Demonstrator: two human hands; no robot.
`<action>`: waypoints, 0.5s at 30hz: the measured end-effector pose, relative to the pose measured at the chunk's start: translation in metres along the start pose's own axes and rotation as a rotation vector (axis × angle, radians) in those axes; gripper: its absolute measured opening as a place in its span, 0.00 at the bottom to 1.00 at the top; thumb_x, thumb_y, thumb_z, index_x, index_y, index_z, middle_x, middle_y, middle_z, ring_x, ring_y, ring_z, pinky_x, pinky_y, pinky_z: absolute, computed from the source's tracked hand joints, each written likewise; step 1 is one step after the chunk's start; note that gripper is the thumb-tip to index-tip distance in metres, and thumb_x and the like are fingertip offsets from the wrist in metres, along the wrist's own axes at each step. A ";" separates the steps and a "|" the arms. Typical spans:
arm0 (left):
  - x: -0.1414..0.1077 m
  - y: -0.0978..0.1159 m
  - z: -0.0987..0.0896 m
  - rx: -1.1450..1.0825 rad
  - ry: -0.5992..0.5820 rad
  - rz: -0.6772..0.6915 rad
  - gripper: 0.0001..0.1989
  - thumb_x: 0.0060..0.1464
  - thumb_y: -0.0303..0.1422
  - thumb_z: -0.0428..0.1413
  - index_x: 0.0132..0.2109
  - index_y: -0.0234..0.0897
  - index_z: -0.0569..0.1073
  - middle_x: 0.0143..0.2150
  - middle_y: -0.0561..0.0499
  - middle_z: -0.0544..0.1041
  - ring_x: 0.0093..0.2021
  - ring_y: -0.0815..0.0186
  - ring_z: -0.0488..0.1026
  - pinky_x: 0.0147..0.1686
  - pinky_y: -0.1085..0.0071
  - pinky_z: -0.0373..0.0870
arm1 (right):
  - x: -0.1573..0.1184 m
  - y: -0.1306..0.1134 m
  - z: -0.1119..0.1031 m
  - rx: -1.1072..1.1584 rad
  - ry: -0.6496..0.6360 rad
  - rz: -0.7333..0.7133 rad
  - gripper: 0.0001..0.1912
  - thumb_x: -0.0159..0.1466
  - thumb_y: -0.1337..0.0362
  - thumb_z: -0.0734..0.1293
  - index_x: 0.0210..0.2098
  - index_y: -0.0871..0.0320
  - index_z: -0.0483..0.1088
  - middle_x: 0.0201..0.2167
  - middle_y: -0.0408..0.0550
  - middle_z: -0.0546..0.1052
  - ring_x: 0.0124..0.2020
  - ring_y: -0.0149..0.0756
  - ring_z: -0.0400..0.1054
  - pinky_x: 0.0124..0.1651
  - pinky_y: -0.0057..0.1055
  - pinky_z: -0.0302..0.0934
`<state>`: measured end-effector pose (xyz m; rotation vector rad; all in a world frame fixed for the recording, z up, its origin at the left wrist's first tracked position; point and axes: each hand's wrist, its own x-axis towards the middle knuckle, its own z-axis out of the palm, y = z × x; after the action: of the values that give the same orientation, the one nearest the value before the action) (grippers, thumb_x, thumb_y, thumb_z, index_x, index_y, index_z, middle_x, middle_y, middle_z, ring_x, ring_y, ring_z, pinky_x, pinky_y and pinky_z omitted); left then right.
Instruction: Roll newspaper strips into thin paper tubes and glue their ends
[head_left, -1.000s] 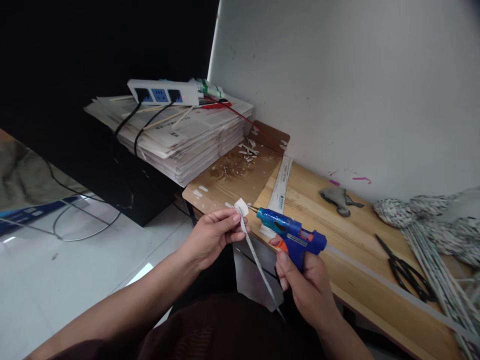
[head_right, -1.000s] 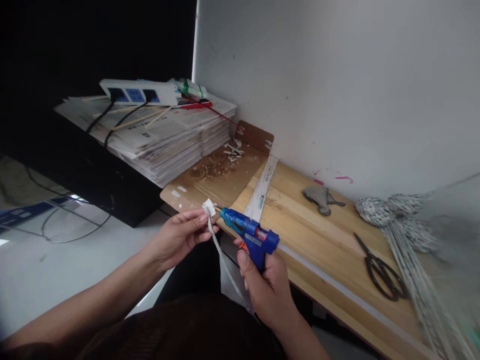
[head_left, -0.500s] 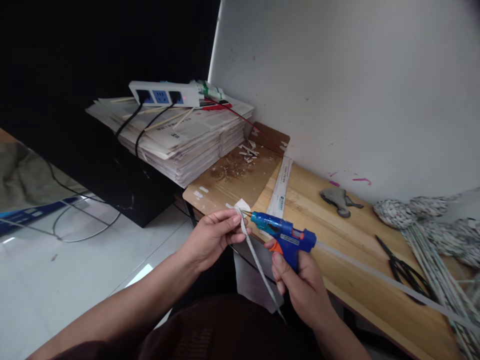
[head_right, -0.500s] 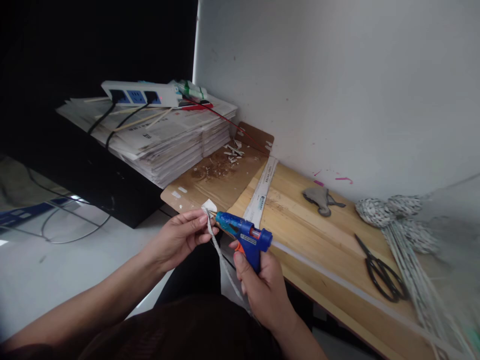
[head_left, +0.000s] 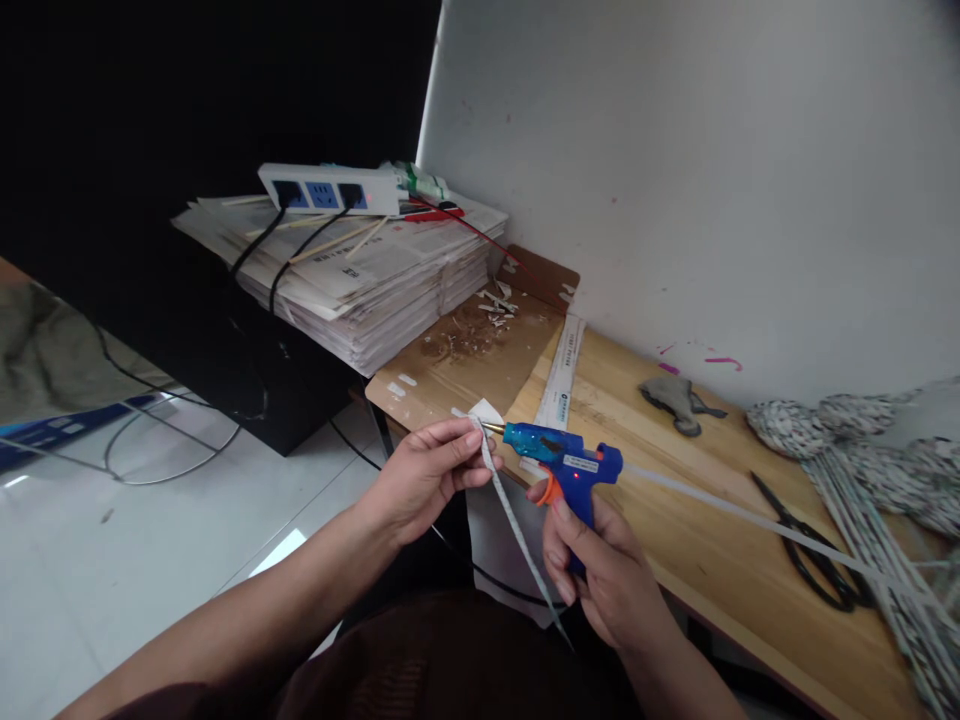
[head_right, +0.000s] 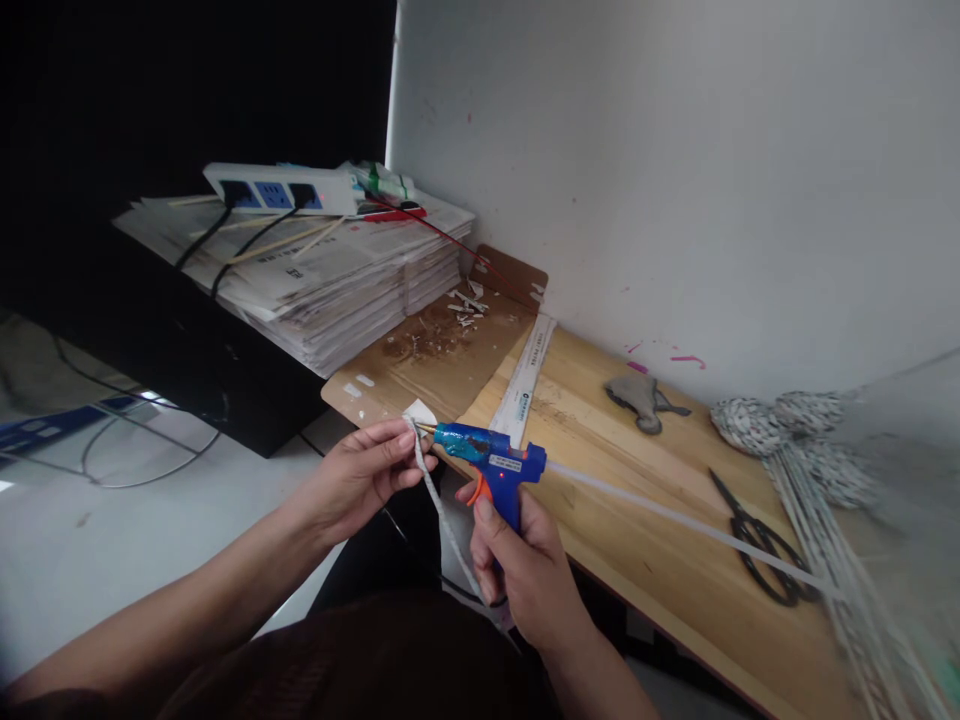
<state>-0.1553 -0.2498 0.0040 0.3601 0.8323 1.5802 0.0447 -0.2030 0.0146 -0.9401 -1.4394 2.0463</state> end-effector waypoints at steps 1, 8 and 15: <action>0.000 0.000 0.000 0.003 0.005 -0.001 0.06 0.50 0.29 0.64 0.36 0.31 0.79 0.32 0.47 0.80 0.33 0.67 0.79 0.32 0.77 0.77 | 0.000 0.000 0.000 -0.003 0.001 -0.004 0.15 0.67 0.52 0.63 0.44 0.56 0.66 0.19 0.35 0.63 0.13 0.20 0.53 0.17 0.22 0.44; -0.001 0.000 0.001 0.006 0.004 -0.008 0.07 0.49 0.29 0.65 0.36 0.31 0.79 0.32 0.47 0.80 0.33 0.66 0.79 0.32 0.77 0.77 | 0.001 0.004 -0.001 -0.089 0.047 -0.060 0.16 0.66 0.52 0.63 0.46 0.56 0.66 0.19 0.35 0.63 0.15 0.21 0.54 0.18 0.21 0.47; 0.000 0.001 0.002 -0.016 0.011 -0.042 0.07 0.49 0.28 0.65 0.37 0.29 0.79 0.32 0.47 0.79 0.32 0.67 0.79 0.30 0.78 0.77 | 0.000 0.004 0.000 -0.292 0.139 -0.105 0.19 0.65 0.50 0.64 0.47 0.58 0.69 0.20 0.38 0.64 0.16 0.24 0.56 0.20 0.23 0.53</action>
<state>-0.1551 -0.2489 0.0062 0.3207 0.8296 1.5499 0.0450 -0.2044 0.0113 -1.0733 -1.7013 1.6903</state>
